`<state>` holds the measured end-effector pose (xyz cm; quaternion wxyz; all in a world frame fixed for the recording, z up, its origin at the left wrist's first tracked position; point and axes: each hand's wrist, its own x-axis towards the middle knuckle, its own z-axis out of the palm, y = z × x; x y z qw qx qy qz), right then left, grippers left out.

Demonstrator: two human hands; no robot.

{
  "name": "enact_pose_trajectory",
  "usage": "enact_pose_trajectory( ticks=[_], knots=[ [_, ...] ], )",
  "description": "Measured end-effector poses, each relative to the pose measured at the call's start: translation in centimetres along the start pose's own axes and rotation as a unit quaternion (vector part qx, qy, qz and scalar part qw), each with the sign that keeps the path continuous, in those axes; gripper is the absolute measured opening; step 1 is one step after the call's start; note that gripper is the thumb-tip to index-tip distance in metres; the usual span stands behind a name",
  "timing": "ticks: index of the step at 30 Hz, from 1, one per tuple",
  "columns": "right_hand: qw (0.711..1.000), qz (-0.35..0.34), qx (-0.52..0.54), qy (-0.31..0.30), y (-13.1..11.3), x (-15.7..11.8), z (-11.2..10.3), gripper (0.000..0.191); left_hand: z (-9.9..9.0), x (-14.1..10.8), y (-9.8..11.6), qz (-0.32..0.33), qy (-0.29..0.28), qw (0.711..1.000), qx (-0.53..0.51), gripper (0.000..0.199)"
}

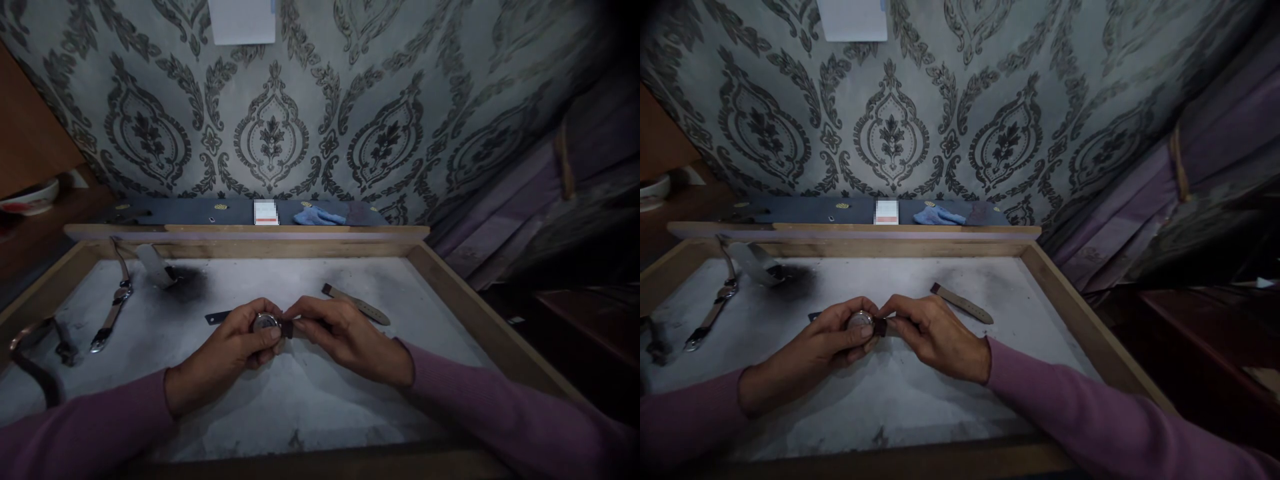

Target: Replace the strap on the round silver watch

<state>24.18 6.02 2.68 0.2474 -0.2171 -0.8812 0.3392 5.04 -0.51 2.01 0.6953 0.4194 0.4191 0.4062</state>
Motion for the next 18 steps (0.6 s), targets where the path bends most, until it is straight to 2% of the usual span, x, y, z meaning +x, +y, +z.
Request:
enact_pose_trajectory(
  ticks=[7, 18],
  knots=[
    [1.000, 0.022, 0.009, 0.001, -0.18, 0.13, -0.07, 0.002, 0.05, 0.08, 0.21, -0.004, 0.001, 1.000, -0.001, 0.027],
    [0.999, 0.034, 0.014, 0.008, -0.12, 0.21, 0.15, 0.011, -0.18, 0.14, 0.14, 0.001, -0.007, 1.000, -0.015, 0.028]
  ],
)
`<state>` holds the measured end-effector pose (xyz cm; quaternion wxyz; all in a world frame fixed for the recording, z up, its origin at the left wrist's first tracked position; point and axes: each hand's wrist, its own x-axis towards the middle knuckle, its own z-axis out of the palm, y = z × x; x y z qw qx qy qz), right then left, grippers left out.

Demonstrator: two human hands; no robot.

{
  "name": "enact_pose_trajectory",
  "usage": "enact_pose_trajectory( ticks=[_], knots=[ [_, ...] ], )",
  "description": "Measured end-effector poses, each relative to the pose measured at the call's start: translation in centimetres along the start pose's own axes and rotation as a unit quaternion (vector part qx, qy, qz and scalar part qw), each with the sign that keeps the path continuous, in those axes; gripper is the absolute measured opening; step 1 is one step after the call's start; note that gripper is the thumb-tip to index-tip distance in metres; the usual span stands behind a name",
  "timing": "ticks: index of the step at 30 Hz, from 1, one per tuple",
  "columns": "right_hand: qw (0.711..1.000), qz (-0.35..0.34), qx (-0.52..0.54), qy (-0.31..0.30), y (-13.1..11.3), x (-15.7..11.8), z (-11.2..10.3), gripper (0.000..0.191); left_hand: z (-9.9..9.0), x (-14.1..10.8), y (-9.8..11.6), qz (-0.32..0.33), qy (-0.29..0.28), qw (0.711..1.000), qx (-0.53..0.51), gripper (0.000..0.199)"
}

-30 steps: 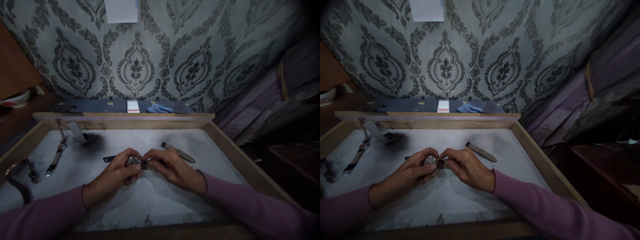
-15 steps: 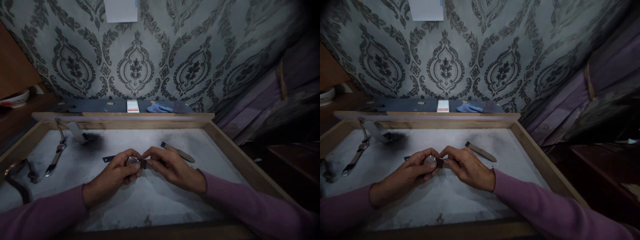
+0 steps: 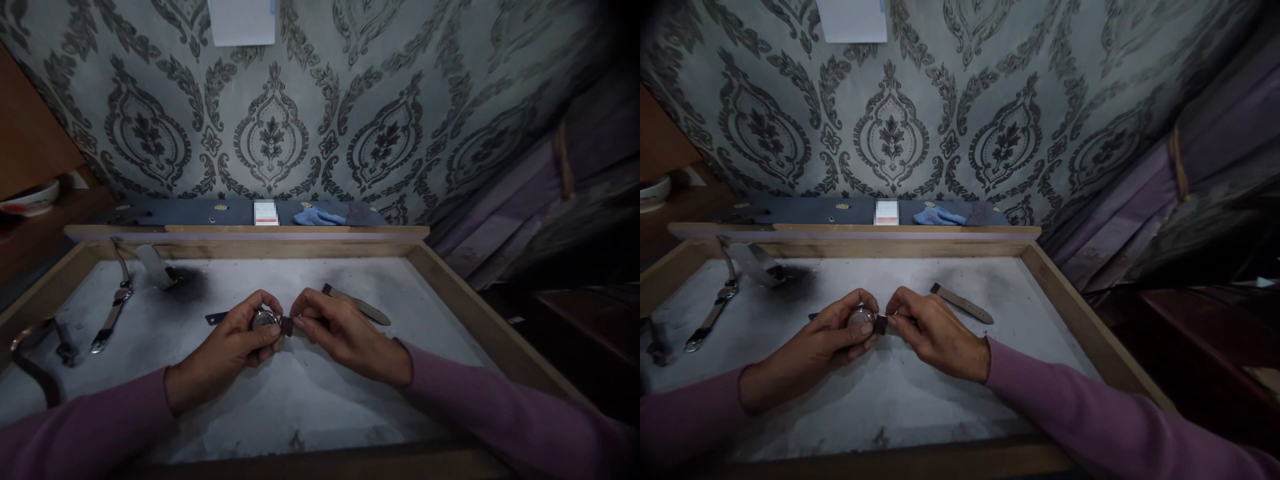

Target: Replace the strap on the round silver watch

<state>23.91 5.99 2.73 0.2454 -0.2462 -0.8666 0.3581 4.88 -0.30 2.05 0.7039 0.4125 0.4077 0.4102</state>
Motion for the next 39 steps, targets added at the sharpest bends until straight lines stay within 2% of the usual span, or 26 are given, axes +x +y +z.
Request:
enact_pose_trajectory(
  ticks=[17, 34, 39],
  knots=[
    [1.000, 0.012, -0.005, -0.007, -0.12, -0.09, 0.22, 0.019, -0.02, 0.11, 0.29, -0.013, -0.004, 1.000, 0.022, 0.028],
    [0.999, -0.017, -0.017, -0.038, 0.06, -0.26, 0.10, 0.024, -0.19, -0.01, -0.08, -0.034, -0.008, 0.999, -0.006, 0.028],
    [0.999, -0.030, -0.023, -0.026, -0.06, -0.32, 0.06, 0.022, -0.32, -0.04, -0.11, -0.042, -0.011, 0.999, -0.014, 0.027]
  ],
)
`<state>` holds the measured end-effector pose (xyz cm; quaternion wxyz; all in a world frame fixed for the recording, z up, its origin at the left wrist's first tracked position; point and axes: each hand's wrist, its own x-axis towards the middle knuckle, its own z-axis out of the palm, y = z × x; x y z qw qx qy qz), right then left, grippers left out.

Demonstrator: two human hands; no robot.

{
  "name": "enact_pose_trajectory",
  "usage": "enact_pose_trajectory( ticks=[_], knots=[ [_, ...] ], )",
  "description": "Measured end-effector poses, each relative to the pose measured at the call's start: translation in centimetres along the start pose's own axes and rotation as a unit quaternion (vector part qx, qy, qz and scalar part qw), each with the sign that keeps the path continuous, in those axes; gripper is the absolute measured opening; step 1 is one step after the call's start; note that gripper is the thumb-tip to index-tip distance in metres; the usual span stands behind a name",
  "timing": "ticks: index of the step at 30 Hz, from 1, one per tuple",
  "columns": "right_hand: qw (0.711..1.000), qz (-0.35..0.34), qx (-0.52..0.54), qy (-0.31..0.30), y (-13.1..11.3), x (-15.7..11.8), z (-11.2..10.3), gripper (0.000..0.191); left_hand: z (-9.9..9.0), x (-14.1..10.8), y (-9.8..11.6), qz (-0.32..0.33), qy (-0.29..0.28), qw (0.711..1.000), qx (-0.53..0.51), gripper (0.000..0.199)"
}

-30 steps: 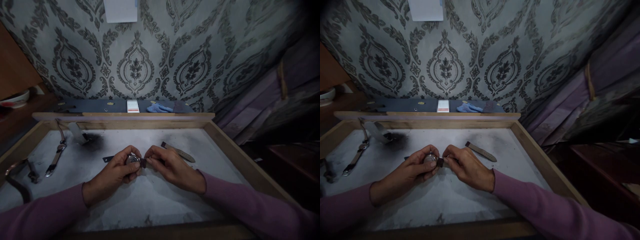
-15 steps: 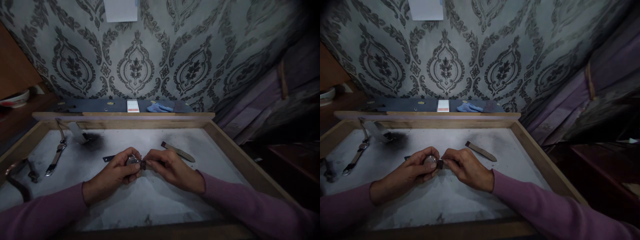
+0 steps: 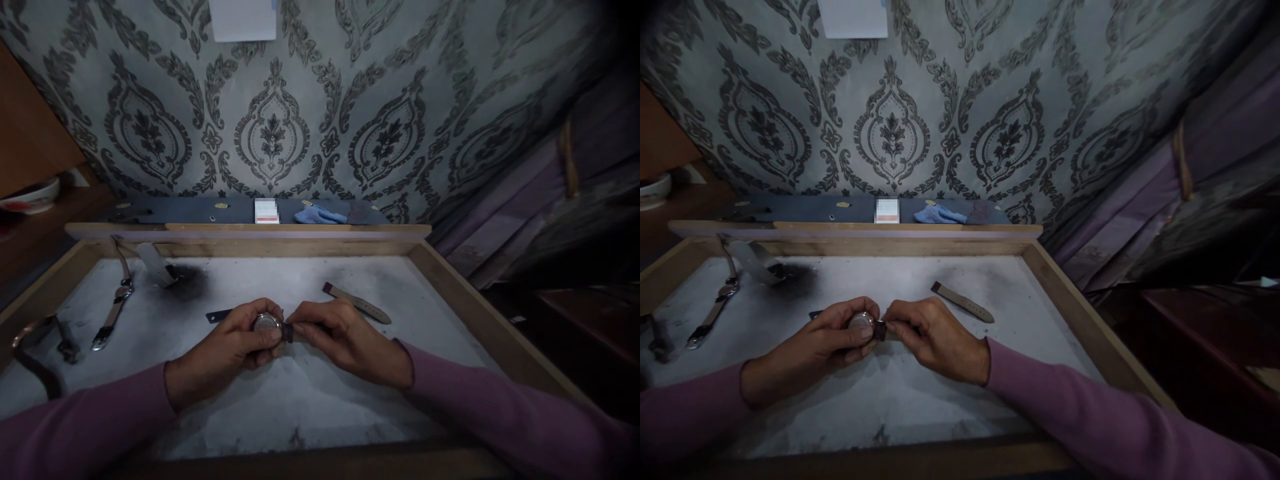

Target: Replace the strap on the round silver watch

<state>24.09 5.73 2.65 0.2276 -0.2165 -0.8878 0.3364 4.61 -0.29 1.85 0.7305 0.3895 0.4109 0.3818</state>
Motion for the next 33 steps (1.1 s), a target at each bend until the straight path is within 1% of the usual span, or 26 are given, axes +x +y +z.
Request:
enact_pose_trajectory(
  ticks=[7, 17, 24, 33],
  knots=[
    [1.000, -0.010, -0.009, 0.002, -0.05, -0.12, 0.05, 0.021, 0.17, -0.04, 0.34, -0.002, -0.002, 1.000, -0.010, 0.029],
    [1.000, -0.019, -0.012, 0.015, 0.06, -0.07, 0.04, 0.020, 0.34, -0.12, 0.25, 0.009, 0.001, 1.000, -0.011, 0.029],
    [1.000, -0.020, -0.017, 0.008, 0.15, -0.10, 0.02, 0.021, 0.28, -0.06, 0.12, 0.014, -0.004, 1.000, -0.017, 0.027],
    [0.999, -0.042, -0.019, 0.015, -0.07, -0.01, 0.01, 0.021, 0.47, -0.18, 0.33, -0.007, 0.013, 0.999, -0.035, 0.028]
  ],
)
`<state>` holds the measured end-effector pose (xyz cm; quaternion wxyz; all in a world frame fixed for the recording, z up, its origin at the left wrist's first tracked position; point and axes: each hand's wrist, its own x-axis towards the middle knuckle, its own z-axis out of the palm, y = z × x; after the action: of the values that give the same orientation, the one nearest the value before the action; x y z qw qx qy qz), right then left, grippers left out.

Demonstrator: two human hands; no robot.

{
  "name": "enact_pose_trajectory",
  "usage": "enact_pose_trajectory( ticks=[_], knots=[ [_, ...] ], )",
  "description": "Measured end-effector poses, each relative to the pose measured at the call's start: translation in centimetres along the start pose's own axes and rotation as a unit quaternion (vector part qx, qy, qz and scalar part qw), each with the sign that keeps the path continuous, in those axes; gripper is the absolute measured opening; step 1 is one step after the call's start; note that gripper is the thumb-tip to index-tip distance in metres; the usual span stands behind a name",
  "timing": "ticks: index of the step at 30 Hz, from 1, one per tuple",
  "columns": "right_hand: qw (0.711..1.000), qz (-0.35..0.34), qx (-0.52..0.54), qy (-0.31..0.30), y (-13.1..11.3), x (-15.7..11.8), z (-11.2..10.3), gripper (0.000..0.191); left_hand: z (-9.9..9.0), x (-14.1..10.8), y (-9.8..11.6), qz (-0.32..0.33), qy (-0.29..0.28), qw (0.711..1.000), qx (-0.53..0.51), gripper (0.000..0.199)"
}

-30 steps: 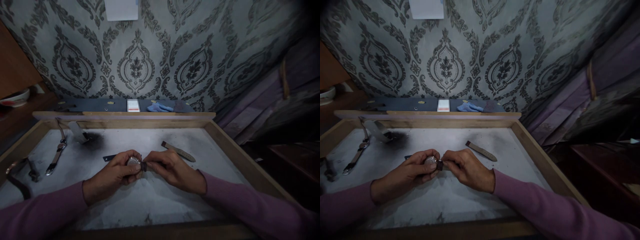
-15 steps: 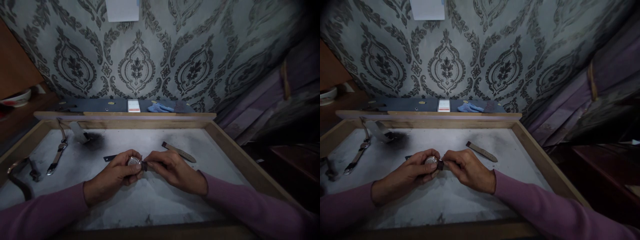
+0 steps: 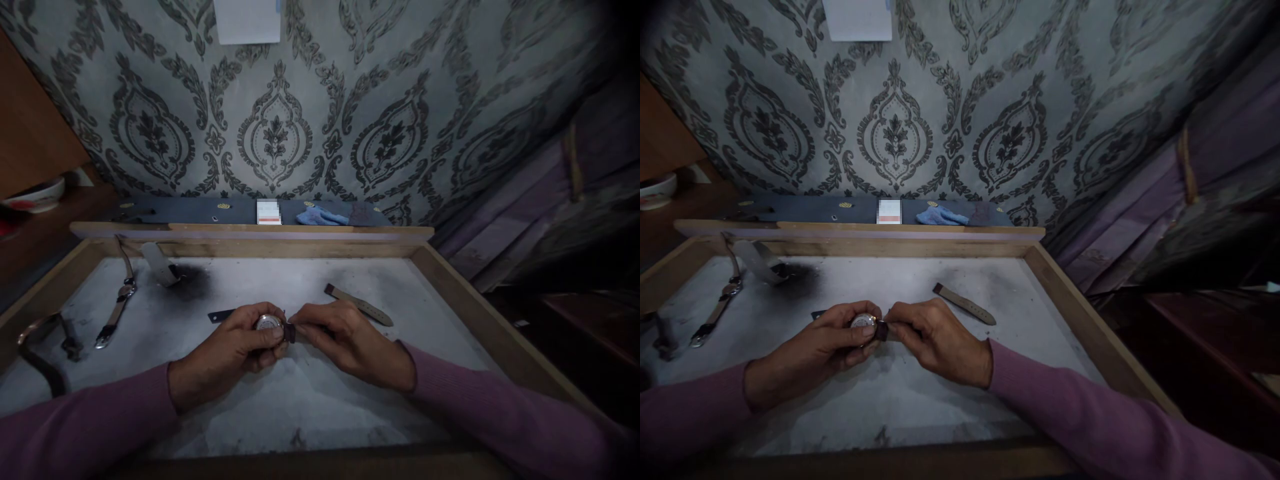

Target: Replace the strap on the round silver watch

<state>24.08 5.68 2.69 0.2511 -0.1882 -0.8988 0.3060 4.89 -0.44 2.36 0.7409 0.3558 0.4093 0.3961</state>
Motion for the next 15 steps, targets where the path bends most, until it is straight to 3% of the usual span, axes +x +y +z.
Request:
enact_pose_trajectory(
  ticks=[15],
  knots=[
    [1.000, -0.007, -0.010, 0.001, 0.03, 0.06, -0.31, 0.021, 0.20, -0.25, -0.41, -0.004, 0.019, 1.000, -0.020, 0.022]
  ],
)
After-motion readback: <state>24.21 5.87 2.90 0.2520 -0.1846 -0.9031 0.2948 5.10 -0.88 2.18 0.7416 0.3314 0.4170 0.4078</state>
